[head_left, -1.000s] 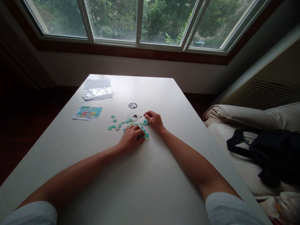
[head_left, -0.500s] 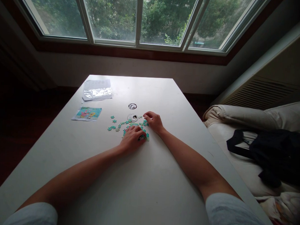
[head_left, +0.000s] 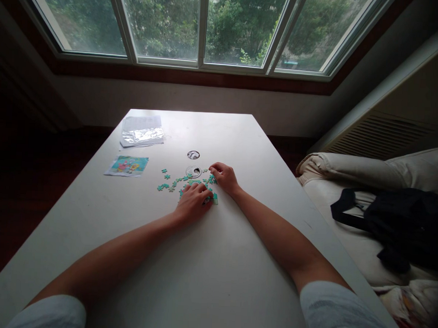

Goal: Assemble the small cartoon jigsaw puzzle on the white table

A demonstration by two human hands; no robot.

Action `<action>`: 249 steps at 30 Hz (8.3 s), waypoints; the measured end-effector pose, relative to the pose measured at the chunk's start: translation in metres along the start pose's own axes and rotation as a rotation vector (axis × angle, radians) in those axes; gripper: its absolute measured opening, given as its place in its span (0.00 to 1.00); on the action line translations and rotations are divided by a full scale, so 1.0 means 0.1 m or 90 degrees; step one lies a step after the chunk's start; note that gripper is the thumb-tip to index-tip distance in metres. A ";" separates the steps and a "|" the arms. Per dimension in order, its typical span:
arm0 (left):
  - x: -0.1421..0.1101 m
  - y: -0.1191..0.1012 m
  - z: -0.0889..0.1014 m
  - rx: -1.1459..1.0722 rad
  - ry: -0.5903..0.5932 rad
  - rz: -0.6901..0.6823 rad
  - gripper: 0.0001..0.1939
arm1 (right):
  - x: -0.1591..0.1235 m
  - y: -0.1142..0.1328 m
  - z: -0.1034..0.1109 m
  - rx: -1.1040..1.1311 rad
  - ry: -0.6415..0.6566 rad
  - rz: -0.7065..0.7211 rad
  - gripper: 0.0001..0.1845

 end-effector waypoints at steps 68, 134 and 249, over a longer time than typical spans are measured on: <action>0.06 1.72 0.93 -0.087 0.030 0.152 0.17 | 0.02 -0.08 -0.08 -0.176 0.130 0.090 0.13; 0.05 1.15 0.61 0.017 0.171 0.117 0.05 | 0.00 -0.04 -0.05 -0.170 0.137 0.089 0.11; -0.02 0.44 0.25 -0.130 0.035 -0.254 0.14 | -0.24 0.28 0.05 -0.267 0.667 -0.046 0.12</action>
Point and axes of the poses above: each hand's wrist, its own x-axis towards the middle knuckle, its own z-axis out of the back of the hand, y = z × x, the point moved 6 cm from there along x, towards the middle knuckle, and after that the axes turned 4 degrees about y, right-handed, at the moved point
